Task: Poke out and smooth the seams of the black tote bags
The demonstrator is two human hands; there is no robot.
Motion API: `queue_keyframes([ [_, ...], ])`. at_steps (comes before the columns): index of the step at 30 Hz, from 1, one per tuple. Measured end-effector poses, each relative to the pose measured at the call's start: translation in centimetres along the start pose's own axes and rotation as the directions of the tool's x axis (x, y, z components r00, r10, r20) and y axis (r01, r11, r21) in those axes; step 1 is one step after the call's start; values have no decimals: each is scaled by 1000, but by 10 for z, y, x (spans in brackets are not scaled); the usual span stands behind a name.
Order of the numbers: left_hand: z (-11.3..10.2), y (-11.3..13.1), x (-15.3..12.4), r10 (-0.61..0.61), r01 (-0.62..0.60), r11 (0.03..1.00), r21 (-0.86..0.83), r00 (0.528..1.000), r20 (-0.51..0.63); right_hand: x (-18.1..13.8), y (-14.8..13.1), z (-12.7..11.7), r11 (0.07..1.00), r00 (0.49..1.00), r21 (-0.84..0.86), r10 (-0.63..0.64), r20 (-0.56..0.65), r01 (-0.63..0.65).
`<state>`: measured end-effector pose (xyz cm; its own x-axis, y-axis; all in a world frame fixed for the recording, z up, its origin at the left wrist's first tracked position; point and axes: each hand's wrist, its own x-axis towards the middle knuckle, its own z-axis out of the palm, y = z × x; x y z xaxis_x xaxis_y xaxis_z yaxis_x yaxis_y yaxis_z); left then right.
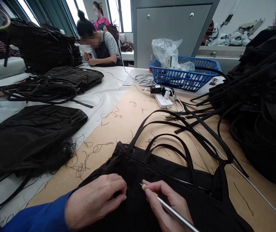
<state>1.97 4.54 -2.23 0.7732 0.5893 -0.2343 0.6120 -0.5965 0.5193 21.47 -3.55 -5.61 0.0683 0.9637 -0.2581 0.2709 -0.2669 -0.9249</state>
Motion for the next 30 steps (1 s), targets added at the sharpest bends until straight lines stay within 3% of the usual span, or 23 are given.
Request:
queue_keyframes([
  [5,0,15,26,-76,95,985,144,988,-135,17,-16,-18,998,991,61,35,-127,-27],
  [11,40,10,47,-40,128,936,328,964,-264,39,-9,-12,992,999,116,45,-27,-42],
  [14,48,4,49,24,99,919,381,952,-306,41,-3,-9,996,998,71,63,-6,-62],
  [23,27,-4,52,-115,125,992,15,946,-303,41,-3,-9,995,995,-5,100,11,-100],
  [30,39,0,50,-69,115,983,142,953,-297,43,2,-8,995,995,20,95,-14,-95],
])
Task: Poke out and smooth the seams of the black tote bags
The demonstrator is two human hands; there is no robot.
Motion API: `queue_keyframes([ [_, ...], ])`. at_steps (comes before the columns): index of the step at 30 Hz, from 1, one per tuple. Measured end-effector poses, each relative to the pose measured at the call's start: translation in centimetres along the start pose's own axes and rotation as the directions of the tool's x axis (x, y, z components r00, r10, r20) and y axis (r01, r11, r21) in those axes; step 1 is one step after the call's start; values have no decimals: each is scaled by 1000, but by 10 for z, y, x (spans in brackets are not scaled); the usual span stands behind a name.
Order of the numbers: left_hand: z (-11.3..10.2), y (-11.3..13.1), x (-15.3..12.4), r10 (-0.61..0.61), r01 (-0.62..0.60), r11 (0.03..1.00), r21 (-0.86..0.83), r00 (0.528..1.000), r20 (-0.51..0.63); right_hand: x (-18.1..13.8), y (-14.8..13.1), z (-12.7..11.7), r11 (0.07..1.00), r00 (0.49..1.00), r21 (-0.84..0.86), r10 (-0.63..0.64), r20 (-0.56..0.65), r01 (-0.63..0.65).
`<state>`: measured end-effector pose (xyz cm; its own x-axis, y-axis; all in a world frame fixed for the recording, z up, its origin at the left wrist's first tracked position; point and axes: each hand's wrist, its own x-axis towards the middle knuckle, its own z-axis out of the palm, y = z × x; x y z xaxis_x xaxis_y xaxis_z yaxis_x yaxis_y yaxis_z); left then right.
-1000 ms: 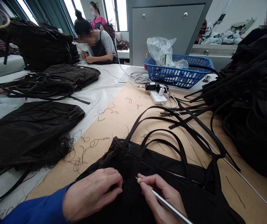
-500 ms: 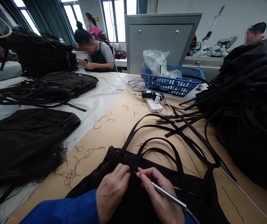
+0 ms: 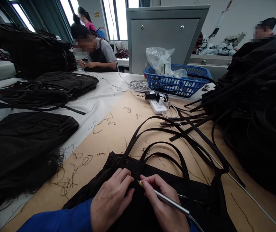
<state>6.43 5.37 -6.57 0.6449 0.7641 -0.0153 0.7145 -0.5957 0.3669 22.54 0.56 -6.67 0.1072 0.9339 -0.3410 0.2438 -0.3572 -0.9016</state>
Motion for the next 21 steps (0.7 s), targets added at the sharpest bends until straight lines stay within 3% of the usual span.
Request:
queue_keyframes([
  [4,6,-3,4,45,-43,994,99,999,-22,0,0,0,999,1000,-45,23,11,-22],
  [10,0,-7,8,51,-51,999,-17,998,-48,2,4,0,999,1000,-52,0,29,2],
  [21,0,-6,10,2,-3,999,-42,999,-36,6,17,2,999,999,-17,-45,28,46],
])
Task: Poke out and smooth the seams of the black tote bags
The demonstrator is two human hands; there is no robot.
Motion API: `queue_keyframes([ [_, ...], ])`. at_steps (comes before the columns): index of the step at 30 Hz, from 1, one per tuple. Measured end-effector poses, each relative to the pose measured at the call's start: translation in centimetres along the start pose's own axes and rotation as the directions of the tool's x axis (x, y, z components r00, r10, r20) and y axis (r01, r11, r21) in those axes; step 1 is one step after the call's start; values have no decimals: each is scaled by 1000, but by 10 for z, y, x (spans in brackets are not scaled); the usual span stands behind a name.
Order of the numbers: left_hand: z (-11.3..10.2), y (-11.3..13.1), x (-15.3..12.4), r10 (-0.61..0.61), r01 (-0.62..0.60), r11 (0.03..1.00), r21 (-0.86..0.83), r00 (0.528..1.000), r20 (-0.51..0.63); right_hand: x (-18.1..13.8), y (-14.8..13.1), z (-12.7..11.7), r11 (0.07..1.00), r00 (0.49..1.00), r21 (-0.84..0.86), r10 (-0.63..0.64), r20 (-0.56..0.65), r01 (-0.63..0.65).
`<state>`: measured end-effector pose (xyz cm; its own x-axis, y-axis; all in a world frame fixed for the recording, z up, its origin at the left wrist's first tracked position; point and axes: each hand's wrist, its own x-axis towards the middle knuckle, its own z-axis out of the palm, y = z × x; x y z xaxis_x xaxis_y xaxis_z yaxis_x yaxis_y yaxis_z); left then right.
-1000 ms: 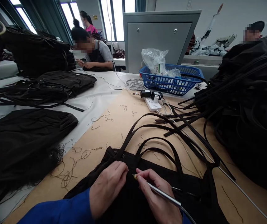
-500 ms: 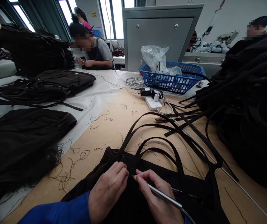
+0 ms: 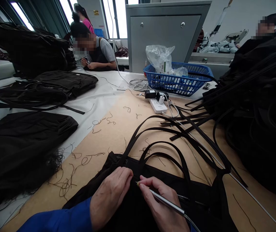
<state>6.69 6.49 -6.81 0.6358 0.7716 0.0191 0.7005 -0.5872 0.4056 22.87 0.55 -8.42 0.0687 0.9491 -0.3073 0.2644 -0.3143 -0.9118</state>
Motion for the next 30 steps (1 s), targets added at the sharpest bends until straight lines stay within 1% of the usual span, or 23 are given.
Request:
queue_keyframes([
  [8,-1,0,0,-13,13,1000,-4,1000,12,-3,-12,0,1000,1000,-20,21,-13,-21],
  [17,-2,1,0,-16,16,1000,0,1000,15,-1,-6,0,1000,1000,-31,6,-17,-6],
  [25,3,1,1,-34,34,999,-32,999,-4,-2,-13,0,997,998,-50,61,-7,-61],
  [27,-2,2,-1,-36,34,996,-85,999,-18,-3,-15,-1,997,997,-34,74,-9,-75],
  [28,-8,1,-3,-15,13,992,-127,1000,-14,-4,-14,-2,997,997,-25,78,-14,-79],
  [30,-29,-3,-5,46,-44,978,-204,999,3,-5,-13,-3,997,997,-16,73,-33,-73],
])
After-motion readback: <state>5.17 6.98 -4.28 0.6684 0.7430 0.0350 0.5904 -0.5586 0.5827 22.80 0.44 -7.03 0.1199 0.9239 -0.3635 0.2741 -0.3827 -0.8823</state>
